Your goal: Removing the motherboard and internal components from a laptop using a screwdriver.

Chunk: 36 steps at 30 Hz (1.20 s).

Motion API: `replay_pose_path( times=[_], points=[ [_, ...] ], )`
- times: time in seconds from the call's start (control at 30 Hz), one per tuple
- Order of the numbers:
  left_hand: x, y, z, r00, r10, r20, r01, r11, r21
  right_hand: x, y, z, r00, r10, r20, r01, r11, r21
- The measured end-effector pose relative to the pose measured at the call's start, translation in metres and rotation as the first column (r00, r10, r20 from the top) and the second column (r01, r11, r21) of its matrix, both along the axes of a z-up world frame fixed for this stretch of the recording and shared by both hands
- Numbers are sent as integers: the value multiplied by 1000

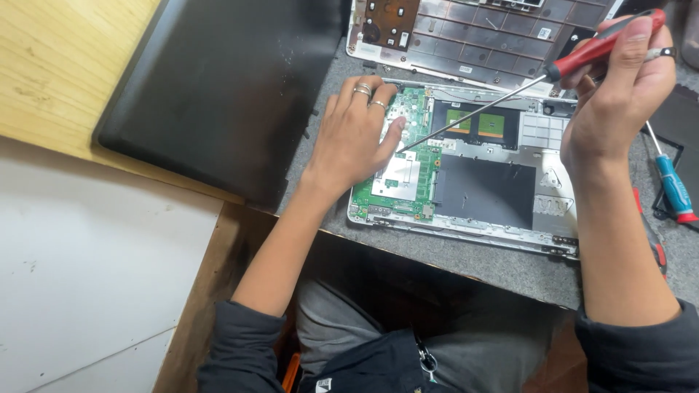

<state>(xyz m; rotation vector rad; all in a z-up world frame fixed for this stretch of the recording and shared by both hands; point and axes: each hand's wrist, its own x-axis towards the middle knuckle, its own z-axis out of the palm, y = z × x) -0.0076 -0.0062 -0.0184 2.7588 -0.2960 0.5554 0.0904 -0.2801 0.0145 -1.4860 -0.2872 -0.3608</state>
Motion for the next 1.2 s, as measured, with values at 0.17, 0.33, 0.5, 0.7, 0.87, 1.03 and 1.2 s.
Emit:
replay_pose_path(
  times=[0.17,0.33,0.5,0.7,0.87,1.03,1.2],
  points=[
    [-2,4,-3,990,-75,121,86,993,-81,-3,3,0,999,32,34,-31,999,-30],
    [-7,1,-5,970,-109,217,116,993,-20,-5,5,-2,998,32,56,-29,998,-57],
    [-17,8,-2,994,-112,1,112,988,-111,-14,11,5,998,33,56,-31,999,-22],
    [-60,24,21,976,-177,126,216,852,-478,-34,25,15,980,106,169,-99,994,-44],
    [-106,22,26,968,-235,85,245,825,-509,-57,36,27,961,177,211,-144,976,-163],
    [-125,29,11,971,-226,80,232,806,-544,-69,42,37,919,178,353,-96,967,-238],
    [-128,29,12,974,-217,70,217,791,-573,-80,43,50,857,180,483,38,912,-407]
  ],
)
